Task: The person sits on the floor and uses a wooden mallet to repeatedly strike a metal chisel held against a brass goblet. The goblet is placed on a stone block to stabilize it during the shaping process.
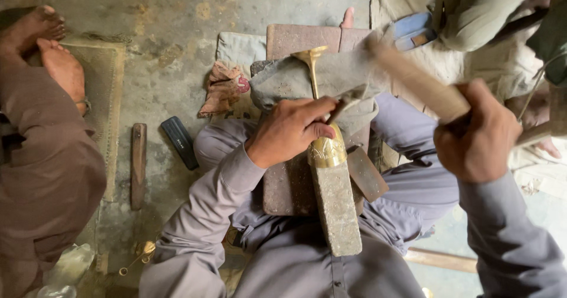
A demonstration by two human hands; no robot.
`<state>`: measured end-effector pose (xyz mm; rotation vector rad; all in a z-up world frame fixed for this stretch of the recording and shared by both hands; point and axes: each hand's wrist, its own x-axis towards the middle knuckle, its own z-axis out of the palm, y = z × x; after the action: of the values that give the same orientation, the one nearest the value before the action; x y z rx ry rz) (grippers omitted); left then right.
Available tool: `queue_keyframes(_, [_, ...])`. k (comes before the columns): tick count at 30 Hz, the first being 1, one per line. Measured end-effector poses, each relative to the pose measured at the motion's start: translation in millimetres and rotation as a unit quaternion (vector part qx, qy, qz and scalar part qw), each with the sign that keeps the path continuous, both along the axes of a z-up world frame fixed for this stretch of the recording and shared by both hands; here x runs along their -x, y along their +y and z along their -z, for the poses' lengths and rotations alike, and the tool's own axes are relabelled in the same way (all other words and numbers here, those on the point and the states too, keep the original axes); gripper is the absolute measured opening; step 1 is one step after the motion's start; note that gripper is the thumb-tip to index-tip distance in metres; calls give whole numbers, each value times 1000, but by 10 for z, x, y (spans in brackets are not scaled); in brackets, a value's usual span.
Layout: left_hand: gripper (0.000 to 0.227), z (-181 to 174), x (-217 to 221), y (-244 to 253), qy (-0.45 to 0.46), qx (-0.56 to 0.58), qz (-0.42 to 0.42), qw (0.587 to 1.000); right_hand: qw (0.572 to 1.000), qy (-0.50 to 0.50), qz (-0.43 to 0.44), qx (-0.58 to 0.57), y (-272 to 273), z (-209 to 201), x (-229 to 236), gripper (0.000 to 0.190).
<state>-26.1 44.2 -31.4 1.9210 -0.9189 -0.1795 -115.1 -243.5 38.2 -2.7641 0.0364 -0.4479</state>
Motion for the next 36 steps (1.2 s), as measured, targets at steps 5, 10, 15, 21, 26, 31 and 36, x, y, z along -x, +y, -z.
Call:
queue_keyframes(5, [38, 45, 101, 110, -41, 60, -56, 996, 997, -33, -49, 42, 54, -185, -178, 22])
queue_keyframes(10, [37, 160, 175, 116, 4, 108, -74, 991, 997, -4, -61, 51, 238, -440, -218, 32])
queue_keyframes(15, [37, 200, 246, 149, 44, 130, -97, 986, 987, -1, -72, 143, 412, -650, -203, 15])
queue_keyframes(21, [38, 201, 241, 161, 35, 101, -110, 988, 991, -7, -67, 119, 436, -637, -145, 14])
queue_keyframes(26, [35, 226, 173, 190, 3, 125, -55, 991, 985, 29, -47, 161, 355, -598, -26, 11])
queue_keyframes(31, [30, 236, 94, 219, -45, 98, -16, 994, 961, -9, -78, 267, 272, -564, 227, 15])
queue_keyframes(36, [36, 223, 3, 180, -76, 82, 16, 994, 997, -37, -66, 27, 141, -386, 386, 24])
